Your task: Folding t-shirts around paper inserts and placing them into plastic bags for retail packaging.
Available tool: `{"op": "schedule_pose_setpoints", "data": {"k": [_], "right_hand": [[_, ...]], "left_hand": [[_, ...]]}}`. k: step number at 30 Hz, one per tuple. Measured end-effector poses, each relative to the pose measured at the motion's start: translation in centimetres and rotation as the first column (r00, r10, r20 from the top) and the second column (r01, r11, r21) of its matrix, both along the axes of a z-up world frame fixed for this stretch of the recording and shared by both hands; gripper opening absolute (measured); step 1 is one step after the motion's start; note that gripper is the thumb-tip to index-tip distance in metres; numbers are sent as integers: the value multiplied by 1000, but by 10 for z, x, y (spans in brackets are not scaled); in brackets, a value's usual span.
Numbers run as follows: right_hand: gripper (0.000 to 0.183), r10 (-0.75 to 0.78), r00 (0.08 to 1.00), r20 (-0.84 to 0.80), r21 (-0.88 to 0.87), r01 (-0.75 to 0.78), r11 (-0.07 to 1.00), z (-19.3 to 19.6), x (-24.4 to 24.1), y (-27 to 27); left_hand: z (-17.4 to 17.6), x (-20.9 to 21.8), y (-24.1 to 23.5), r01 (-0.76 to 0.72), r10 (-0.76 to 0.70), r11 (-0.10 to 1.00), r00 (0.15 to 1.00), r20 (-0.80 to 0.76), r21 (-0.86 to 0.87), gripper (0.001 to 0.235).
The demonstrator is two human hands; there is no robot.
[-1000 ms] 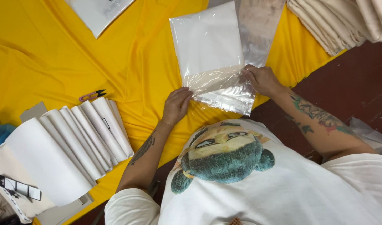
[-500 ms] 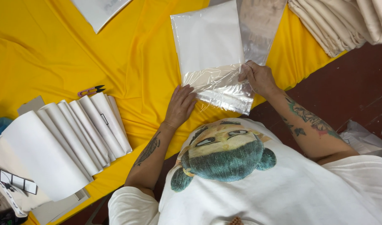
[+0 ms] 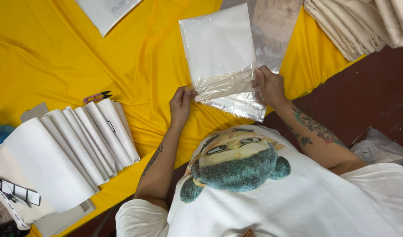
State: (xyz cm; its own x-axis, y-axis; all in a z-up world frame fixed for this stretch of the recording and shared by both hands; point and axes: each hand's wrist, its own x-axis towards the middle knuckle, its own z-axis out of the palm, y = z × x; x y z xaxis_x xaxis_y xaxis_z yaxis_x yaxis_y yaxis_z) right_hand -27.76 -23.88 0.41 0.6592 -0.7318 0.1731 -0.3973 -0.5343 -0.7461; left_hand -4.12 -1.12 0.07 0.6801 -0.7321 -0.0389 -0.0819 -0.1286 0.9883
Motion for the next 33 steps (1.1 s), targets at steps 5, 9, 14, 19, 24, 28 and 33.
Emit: {"op": "schedule_pose_setpoints", "data": {"k": [5,9,14,19,24,28,33], "right_hand": [[35,-96,984,153,-61,106,992,-7,15,6],[36,-112,967,229,-84,134,987,0,21,2],[45,-55,920,388,-288,177,941,43,30,-13],[43,-40,884,466,-291,196,936,34,28,-6],[45,-51,925,378,-179,127,976,15,9,16],[38,-110,963,245,-70,131,989,-11,1,23],[36,-156,984,88,-38,160,986,-17,5,31]], "left_hand": [[-13,-2,-18,-101,84,993,960,266,54,22],[9,0,-21,-142,155,987,799,581,-69,22],[41,11,-18,-22,253,944,693,675,-331,15],[29,10,-16,-34,220,961,699,680,-275,16],[21,-6,-2,2,102,988,752,651,-157,22],[10,-21,3,-59,41,998,918,394,34,19],[-24,-26,-3,-195,139,953,961,237,230,17]]}}
